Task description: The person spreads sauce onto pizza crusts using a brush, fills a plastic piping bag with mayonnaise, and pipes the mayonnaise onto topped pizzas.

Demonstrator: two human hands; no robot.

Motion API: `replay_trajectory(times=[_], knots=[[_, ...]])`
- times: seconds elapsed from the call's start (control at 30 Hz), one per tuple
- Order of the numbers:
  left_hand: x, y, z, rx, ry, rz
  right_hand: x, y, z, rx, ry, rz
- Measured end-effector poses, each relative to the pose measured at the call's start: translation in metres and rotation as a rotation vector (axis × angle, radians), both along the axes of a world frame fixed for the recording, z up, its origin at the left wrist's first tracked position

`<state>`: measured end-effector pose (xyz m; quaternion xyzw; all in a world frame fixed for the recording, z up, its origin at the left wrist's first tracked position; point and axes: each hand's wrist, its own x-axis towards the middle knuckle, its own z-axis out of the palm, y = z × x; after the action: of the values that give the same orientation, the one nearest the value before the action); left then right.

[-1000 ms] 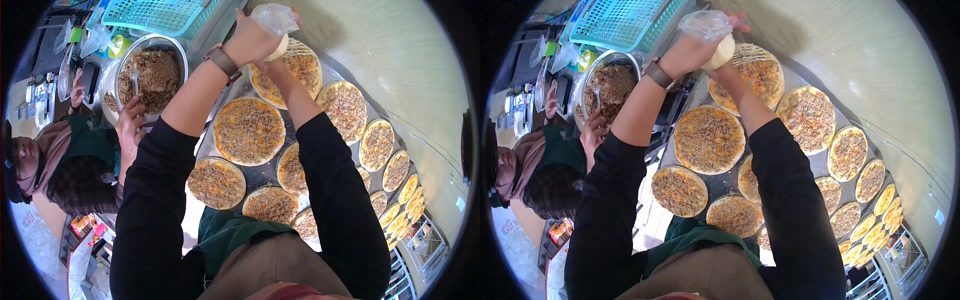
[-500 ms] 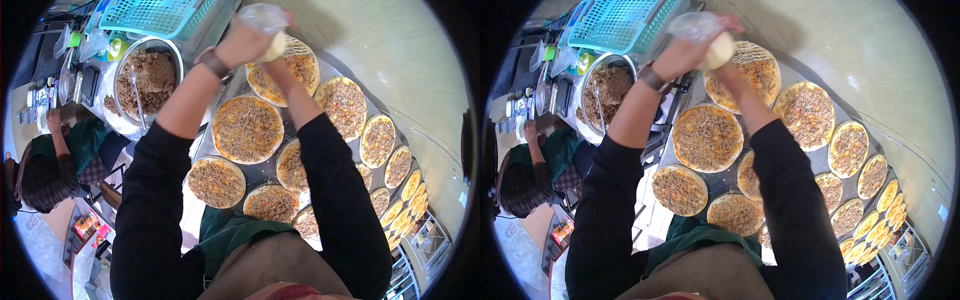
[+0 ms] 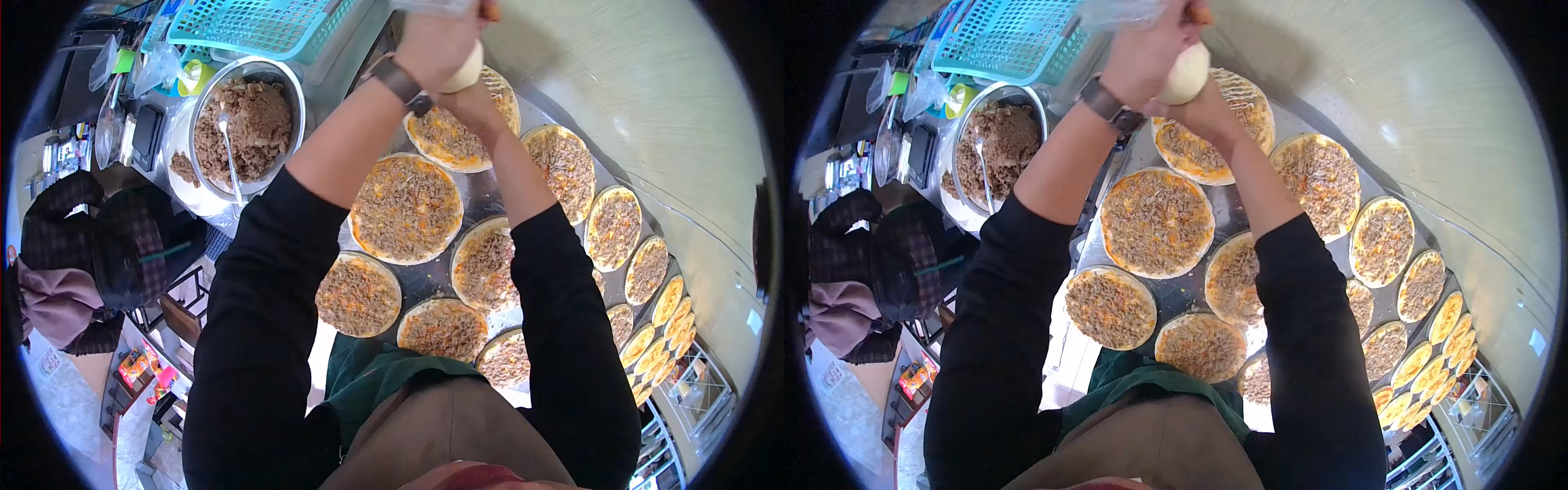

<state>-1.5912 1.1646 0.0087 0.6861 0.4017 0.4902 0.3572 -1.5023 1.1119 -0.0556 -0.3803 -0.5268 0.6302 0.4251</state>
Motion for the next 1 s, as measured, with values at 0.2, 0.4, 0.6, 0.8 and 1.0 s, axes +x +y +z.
replay_trajectory(times=[0.2,0.4,0.6,0.8,1.0], knots=[[-0.002,0.004,0.004,0.842,0.439,-0.1,-0.011,0.01,-0.031,0.094,0.223,-0.208],[-0.01,0.006,-0.039,0.484,0.477,-0.241,-0.035,0.027,-0.048,0.042,0.294,-0.253],[0.058,0.001,-0.027,0.249,0.298,-0.195,0.097,0.046,-0.083,0.108,0.193,-0.269],[-0.026,-0.014,-0.002,-0.074,0.28,-0.348,-0.058,0.005,-0.051,0.188,0.124,-0.29],[0.046,-0.003,-0.017,0.454,0.18,-0.308,0.068,0.033,-0.076,0.26,0.022,-0.297]])
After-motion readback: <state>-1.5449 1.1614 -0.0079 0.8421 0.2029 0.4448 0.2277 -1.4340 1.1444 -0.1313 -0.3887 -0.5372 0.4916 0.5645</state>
